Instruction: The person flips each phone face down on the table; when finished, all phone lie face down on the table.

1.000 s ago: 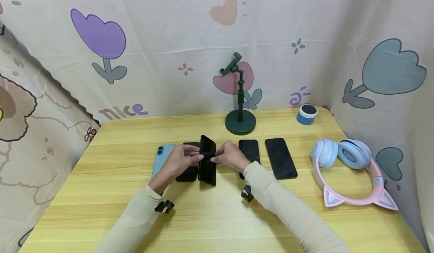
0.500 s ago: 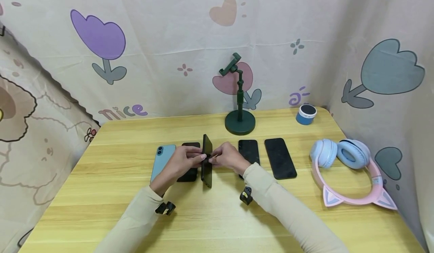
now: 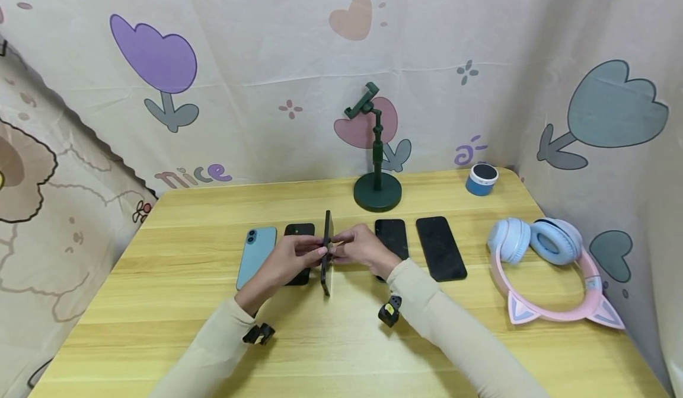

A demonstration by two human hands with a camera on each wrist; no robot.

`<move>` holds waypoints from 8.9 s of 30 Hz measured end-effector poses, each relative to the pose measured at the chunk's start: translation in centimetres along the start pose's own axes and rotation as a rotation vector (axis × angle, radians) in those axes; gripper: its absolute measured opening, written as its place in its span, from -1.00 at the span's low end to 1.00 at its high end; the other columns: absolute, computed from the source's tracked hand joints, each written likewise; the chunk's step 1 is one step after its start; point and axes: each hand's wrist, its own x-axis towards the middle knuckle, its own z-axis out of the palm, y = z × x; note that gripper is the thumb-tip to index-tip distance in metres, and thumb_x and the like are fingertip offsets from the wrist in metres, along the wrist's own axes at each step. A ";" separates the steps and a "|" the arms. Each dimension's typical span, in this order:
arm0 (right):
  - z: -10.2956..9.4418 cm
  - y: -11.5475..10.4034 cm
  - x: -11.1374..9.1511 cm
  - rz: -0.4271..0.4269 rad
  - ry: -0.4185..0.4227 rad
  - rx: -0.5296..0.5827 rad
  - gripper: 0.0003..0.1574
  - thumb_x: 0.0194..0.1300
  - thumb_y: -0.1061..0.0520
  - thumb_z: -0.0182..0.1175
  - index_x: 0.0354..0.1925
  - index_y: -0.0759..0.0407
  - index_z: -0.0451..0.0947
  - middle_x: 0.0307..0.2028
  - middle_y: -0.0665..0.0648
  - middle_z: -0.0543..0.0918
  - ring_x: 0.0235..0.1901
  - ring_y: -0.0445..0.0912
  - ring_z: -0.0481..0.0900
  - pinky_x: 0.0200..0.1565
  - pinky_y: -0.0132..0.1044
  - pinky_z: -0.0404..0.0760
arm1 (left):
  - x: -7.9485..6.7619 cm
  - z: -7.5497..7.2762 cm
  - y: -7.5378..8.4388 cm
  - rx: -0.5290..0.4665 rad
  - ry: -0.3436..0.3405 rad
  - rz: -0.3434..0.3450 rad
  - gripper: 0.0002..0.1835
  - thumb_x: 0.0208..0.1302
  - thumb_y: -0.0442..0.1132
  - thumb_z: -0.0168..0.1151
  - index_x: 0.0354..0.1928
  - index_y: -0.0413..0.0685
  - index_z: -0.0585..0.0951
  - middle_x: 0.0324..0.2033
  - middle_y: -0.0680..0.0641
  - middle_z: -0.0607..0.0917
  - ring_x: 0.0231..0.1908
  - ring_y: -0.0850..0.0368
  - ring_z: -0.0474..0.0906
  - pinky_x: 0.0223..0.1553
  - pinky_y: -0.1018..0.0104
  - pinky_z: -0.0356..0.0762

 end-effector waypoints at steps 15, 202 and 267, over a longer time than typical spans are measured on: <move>-1.1 0.1 -0.7 -0.010 -0.032 0.140 -0.55 0.45 0.41 0.08 0.26 0.50 0.47 0.10 0.41 0.64 0.08 0.15 0.65 0.09 -0.10 0.62 | -1.2 0.9 -0.6 0.079 -0.075 0.057 -0.47 0.40 -0.10 0.33 0.34 -0.16 0.54 0.23 -0.22 0.60 0.12 -0.12 0.63 0.05 0.08 0.63; -8.4 2.6 -4.9 -0.055 0.294 -0.571 -0.80 0.32 0.17 0.39 -0.20 0.33 0.74 -0.47 0.05 0.61 -0.43 -0.10 0.71 -0.41 -0.35 0.62 | 4.5 7.8 2.4 0.016 -0.021 -0.131 -0.55 0.27 -0.32 0.44 0.17 -0.27 0.60 -0.15 -0.05 0.73 -0.16 0.16 0.68 -0.11 0.27 0.67; -6.9 2.7 -5.1 -0.096 0.096 -0.010 -0.52 0.56 0.25 0.07 0.33 0.46 0.42 0.21 0.45 0.55 -0.02 0.16 0.71 -0.04 -0.11 0.69 | 2.1 7.5 2.3 -0.121 -0.140 0.078 -0.28 0.29 -0.26 0.43 0.46 -0.12 0.39 0.29 -0.19 0.56 0.03 -0.05 0.70 -0.06 0.18 0.68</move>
